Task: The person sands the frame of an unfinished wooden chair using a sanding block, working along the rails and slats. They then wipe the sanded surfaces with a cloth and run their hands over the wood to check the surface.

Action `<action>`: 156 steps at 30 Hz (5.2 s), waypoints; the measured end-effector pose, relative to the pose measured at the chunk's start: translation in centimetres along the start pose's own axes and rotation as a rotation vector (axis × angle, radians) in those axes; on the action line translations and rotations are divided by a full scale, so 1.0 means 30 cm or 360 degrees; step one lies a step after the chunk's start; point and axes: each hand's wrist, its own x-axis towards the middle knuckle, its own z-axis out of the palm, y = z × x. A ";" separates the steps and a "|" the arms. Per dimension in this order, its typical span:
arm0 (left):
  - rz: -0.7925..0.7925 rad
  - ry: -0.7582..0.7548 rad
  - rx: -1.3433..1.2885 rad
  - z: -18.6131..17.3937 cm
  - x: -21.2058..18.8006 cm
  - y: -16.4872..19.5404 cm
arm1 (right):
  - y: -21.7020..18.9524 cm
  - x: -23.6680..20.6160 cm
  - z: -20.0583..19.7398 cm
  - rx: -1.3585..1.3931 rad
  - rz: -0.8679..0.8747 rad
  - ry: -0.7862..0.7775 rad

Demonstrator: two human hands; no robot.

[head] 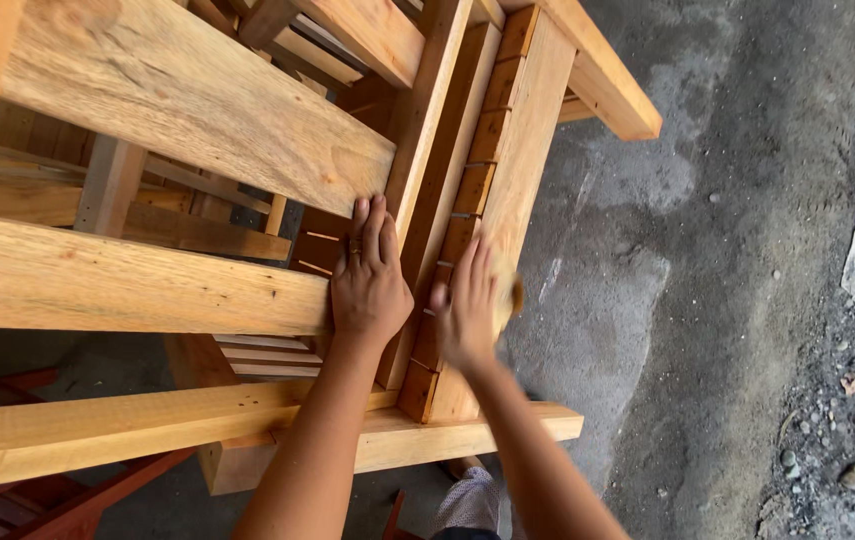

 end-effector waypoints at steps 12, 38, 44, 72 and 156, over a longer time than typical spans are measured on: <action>-0.0006 0.0007 0.0017 0.009 -0.013 -0.006 | -0.027 0.115 -0.011 0.0070 0.0166 0.0174; -0.0015 0.0015 -0.0098 -0.015 -0.018 -0.005 | -0.070 -0.382 0.014 0.0218 -0.0027 0.0210; -0.0006 -0.0070 -0.0003 -0.016 0.000 -0.003 | -0.093 -0.529 0.008 0.0214 0.0001 0.0070; -0.0011 0.0062 -0.0058 -0.019 -0.007 -0.006 | -0.109 -0.474 -0.037 0.0051 -0.0081 -0.0002; -0.0431 -0.0097 -0.1753 0.449 0.579 0.137 | 0.128 0.486 -0.220 0.0077 -0.0305 0.0082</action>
